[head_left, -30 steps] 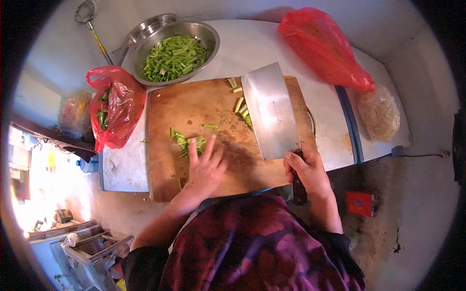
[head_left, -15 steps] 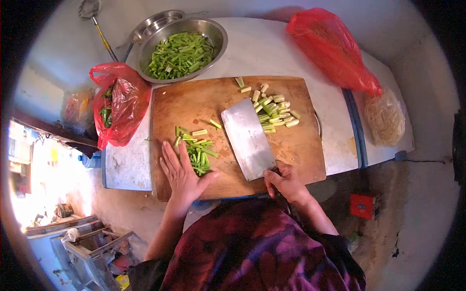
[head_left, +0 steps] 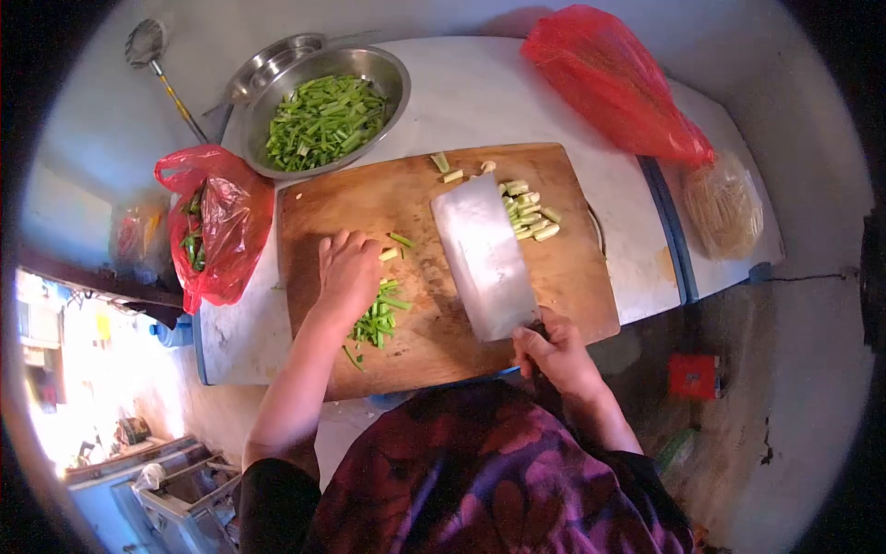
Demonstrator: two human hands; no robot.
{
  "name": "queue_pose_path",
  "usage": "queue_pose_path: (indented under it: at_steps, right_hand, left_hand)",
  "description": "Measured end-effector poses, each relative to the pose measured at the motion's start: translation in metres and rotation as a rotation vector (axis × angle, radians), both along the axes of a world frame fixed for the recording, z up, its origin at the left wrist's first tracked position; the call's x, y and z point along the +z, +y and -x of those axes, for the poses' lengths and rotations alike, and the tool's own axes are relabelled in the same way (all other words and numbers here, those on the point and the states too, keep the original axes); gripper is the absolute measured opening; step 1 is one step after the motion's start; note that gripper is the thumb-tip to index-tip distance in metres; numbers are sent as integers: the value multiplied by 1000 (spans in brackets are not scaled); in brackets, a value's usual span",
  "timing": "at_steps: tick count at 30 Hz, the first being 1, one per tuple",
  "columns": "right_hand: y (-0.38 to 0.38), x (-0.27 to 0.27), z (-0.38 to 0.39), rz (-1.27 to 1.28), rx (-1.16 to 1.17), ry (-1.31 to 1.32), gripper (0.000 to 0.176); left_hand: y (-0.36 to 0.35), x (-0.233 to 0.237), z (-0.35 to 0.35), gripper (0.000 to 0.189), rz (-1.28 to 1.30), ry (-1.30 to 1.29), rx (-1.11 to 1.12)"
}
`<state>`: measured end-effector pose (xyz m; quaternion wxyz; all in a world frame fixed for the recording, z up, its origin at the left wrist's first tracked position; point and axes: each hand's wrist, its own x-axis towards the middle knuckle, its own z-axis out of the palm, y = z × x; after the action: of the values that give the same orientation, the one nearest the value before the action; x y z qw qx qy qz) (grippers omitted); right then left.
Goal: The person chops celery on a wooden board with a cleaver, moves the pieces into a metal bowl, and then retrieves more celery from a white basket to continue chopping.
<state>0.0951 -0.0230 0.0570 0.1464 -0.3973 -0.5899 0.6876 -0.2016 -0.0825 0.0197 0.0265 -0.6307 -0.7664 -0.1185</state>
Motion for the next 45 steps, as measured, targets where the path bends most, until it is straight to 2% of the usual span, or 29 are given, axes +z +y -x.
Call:
queue_pose_path:
  at_steps: [4, 7, 10, 12, 14, 15, 18, 19, 22, 23, 26, 29, 32, 35, 38, 41, 44, 45]
  right_hand:
    - [-3, 23, -6, -41, -155, -4, 11]
    - [0, 29, -12, -53, -168, 13, 10]
    - [3, 24, -13, -24, 3, -90, 11]
    - [1, 11, -7, -13, 76, -130, 15]
    - [0, -1, -2, -5, 137, -147, 18]
    - [0, -5, 1, 0, 164, -142, 18]
    - [-1, -7, 10, 20, 169, -103, 14]
    - [-3, -8, 12, 34, 153, -88, 14]
    - [-3, -6, 14, 5, 159, -135, 14]
    - [-3, 0, 15, -7, 150, -128, 13]
    - [-5, 16, 9, -37, 86, -101, 12]
    - [-4, 20, -9, -60, -32, -44, 10]
    - [-3, 23, -27, -95, -134, 15, 9]
    - [1, 28, -35, -115, -134, 17, 12]
    - [-1, 26, -32, -80, -51, -14, 11]
    - [-8, 19, -16, -40, 32, -73, 12]
    - [-8, 8, 8, -55, 137, -126, 18]
    - [-9, 10, 15, -37, 165, -122, 19]
  left_hand:
    - [28, 13, -15, 38, -94, -240, -136]
    - [19, 32, -8, 45, -208, -524, -97]
    - [-13, 1, 22, 51, -14, -133, 80]
    - [-22, -22, 34, 53, -31, -239, -7]
    - [-33, -28, 32, 54, -53, -316, -64]
    - [-39, -24, 22, 49, -70, -439, -84]
    - [-60, 5, -25, 44, -291, -181, -35]
    - [-59, 10, -34, 31, -287, -106, -64]
    - [-46, 1, -45, 19, -150, -22, -110]
    - [-40, -5, -45, 12, -186, -27, -141]
    - [-30, 8, -47, 18, -210, 7, -182]
    - [-17, 13, -51, 18, -178, -280, -67]
    - [15, 15, -53, 25, -78, -647, 14]
    - [24, 32, -55, 41, -203, -654, 23]
    - [-24, 36, -29, 71, -321, -340, 16]
    - [-81, 17, -32, 101, -131, -143, 144]
    - [-102, -11, -42, 117, 63, -147, 212]
    - [-101, -10, -42, 114, 29, -140, 219]
